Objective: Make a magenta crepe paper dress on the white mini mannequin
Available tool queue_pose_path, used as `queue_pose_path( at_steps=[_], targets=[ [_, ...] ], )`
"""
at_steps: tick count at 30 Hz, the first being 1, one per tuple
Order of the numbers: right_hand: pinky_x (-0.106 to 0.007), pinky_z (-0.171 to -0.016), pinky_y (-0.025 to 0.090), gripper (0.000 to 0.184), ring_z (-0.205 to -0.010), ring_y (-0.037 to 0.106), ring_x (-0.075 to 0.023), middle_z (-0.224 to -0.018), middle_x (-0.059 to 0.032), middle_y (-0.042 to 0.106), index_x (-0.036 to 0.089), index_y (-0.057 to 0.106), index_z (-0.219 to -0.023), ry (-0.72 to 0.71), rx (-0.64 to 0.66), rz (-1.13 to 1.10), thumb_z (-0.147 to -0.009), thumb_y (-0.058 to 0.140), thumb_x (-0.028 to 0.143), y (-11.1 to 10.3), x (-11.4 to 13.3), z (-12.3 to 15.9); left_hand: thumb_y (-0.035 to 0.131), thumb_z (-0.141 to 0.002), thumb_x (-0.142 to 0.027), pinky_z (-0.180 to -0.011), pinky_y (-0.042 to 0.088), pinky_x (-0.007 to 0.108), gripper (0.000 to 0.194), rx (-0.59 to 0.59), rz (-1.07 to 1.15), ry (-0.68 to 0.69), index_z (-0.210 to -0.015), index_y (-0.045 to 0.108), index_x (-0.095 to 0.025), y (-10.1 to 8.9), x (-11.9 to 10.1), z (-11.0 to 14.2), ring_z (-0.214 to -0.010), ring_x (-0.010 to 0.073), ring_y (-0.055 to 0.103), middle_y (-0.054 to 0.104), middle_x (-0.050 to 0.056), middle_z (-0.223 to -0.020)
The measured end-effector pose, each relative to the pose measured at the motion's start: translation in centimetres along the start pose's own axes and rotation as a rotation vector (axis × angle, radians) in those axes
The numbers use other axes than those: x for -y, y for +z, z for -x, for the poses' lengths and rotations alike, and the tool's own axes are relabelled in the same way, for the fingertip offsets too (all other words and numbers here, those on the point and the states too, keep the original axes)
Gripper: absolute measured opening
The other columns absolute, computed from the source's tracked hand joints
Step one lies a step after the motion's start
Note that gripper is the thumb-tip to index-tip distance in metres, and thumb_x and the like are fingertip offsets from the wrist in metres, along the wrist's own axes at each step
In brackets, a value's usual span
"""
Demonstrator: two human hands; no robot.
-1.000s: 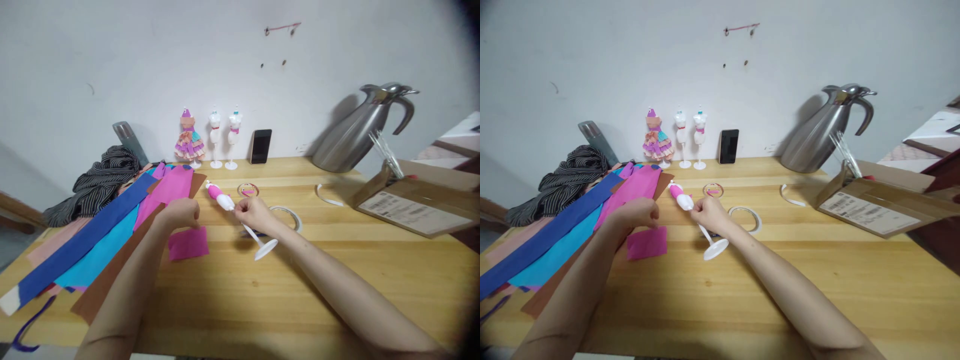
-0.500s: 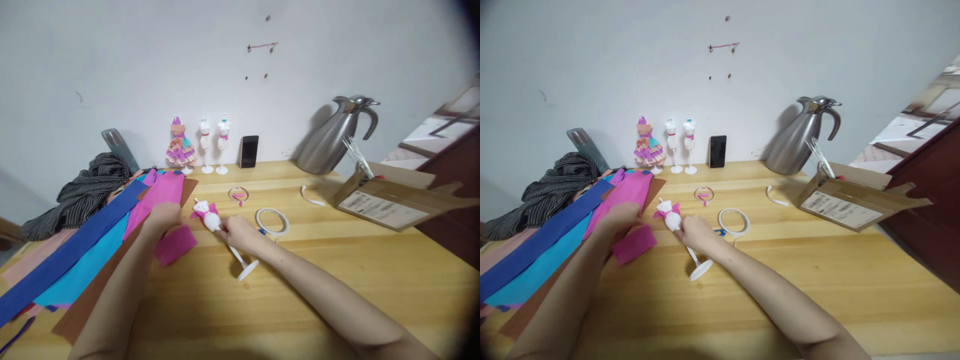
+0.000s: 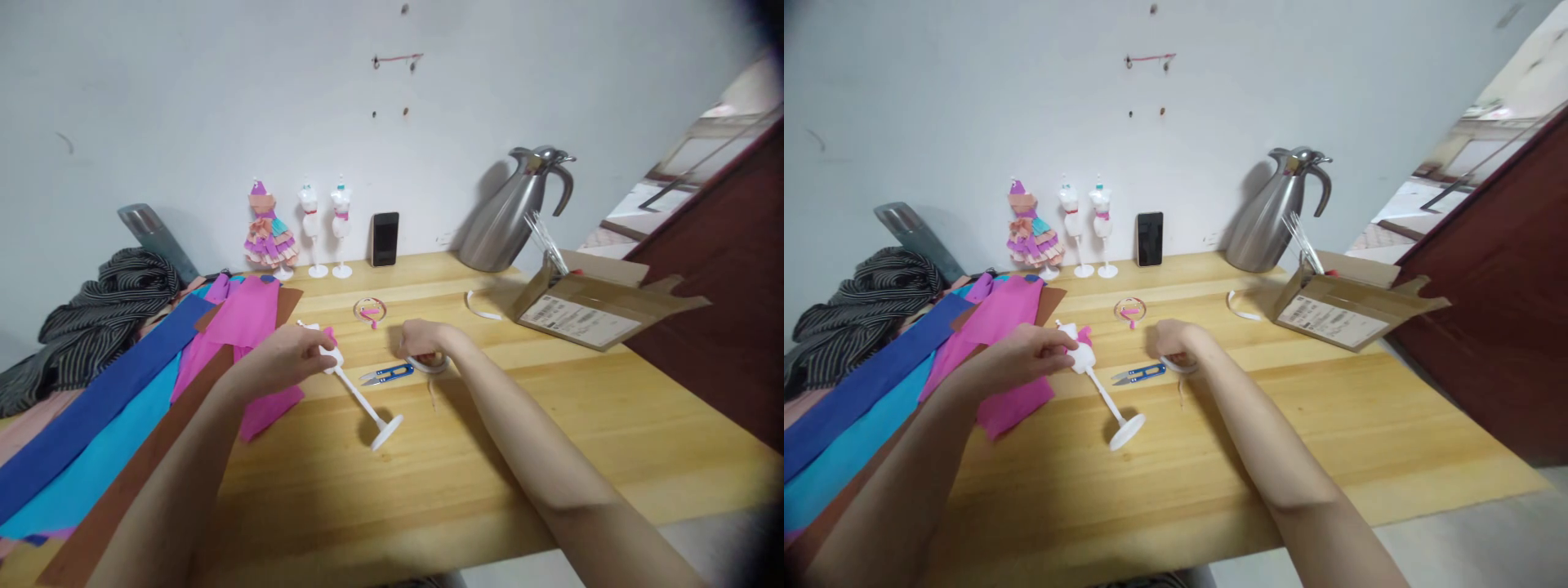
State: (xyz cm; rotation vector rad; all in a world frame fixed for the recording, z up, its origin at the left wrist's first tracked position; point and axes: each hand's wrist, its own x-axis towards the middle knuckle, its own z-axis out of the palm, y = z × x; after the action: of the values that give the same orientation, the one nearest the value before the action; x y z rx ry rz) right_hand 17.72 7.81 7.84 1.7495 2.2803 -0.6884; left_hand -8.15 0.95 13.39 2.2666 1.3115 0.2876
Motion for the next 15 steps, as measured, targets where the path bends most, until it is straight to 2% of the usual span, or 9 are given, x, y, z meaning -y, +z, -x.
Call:
queue_pose_path(
  at_steps=[2,4,7,9,13,15],
  targets=[
    [-0.026,-0.049,0.039,0.026,-0.045,0.058,-0.0179,-0.043,-0.0093,0.06,0.012,0.061,-0.044,0.032,0.033,0.002,-0.069,0.064,0.02,-0.3,-0.2,0.0,0.056,-0.082,-0.033,-0.062,0.041,0.025,0.035,0.008,0.136,0.093,-0.109,0.067,-0.015,1.1,-0.1,-0.2,-0.065,0.0145,0.059,0.067,0.002,-0.072],
    [-0.025,-0.048,0.038,0.026,-0.046,0.057,-0.0169,-0.047,-0.0104,0.063,0.011,0.061,-0.047,0.068,0.015,-0.001,-0.072,0.06,0.02,-1.1,-0.6,0.5,0.058,-0.081,-0.031,-0.064,0.045,0.025,0.041,0.016,0.261,0.115,-0.117,0.064,-0.013,2.3,-0.1,-0.4,-0.069,0.015,0.062,0.07,0.004,-0.077],
    [-0.025,-0.048,0.038,0.028,-0.048,0.057,-0.0154,-0.054,-0.0116,0.065,0.012,0.061,-0.051,0.09,-0.079,-0.034,-0.076,0.054,0.022,-3.0,-1.6,2.2,0.061,-0.079,-0.031,-0.061,0.047,0.024,0.037,0.048,0.44,0.06,-0.112,0.066,-0.013,4.1,-0.1,-1.0,-0.066,0.0138,0.063,0.071,0.005,-0.077],
    [-0.023,-0.047,0.038,0.028,-0.047,0.054,-0.0124,-0.057,-0.0084,0.066,0.014,0.059,-0.055,0.061,-0.178,-0.114,-0.079,0.051,0.025,-4.1,-2.2,3.6,0.064,-0.078,-0.033,-0.055,0.047,0.022,0.034,0.061,0.565,-0.008,-0.104,0.068,-0.013,5.2,-0.2,-1.5,-0.062,0.0126,0.063,0.071,0.006,-0.077],
    [-0.021,-0.039,0.032,0.029,-0.037,0.045,-0.0078,-0.048,-0.0017,0.057,0.015,0.057,-0.054,-0.168,-0.552,-0.738,-0.076,0.058,0.036,-4.7,-1.4,5.0,0.072,-0.07,-0.039,-0.049,0.047,0.022,0.034,0.037,0.845,-0.119,-0.089,0.069,-0.011,6.7,-1.0,-2.5,-0.057,0.0126,0.063,0.072,0.01,-0.082],
    [-0.021,-0.037,0.03,0.031,-0.035,0.043,-0.0067,-0.048,-0.0005,0.058,0.015,0.059,-0.056,-0.29,-0.67,-0.99,-0.072,0.063,0.041,-4.4,-0.2,4.9,0.077,-0.064,-0.042,-0.048,0.049,0.022,0.041,-0.012,1.004,-0.162,-0.09,0.067,-0.011,7.0,-1.5,-2.7,-0.059,0.0131,0.065,0.073,0.011,-0.088]
  ],
)
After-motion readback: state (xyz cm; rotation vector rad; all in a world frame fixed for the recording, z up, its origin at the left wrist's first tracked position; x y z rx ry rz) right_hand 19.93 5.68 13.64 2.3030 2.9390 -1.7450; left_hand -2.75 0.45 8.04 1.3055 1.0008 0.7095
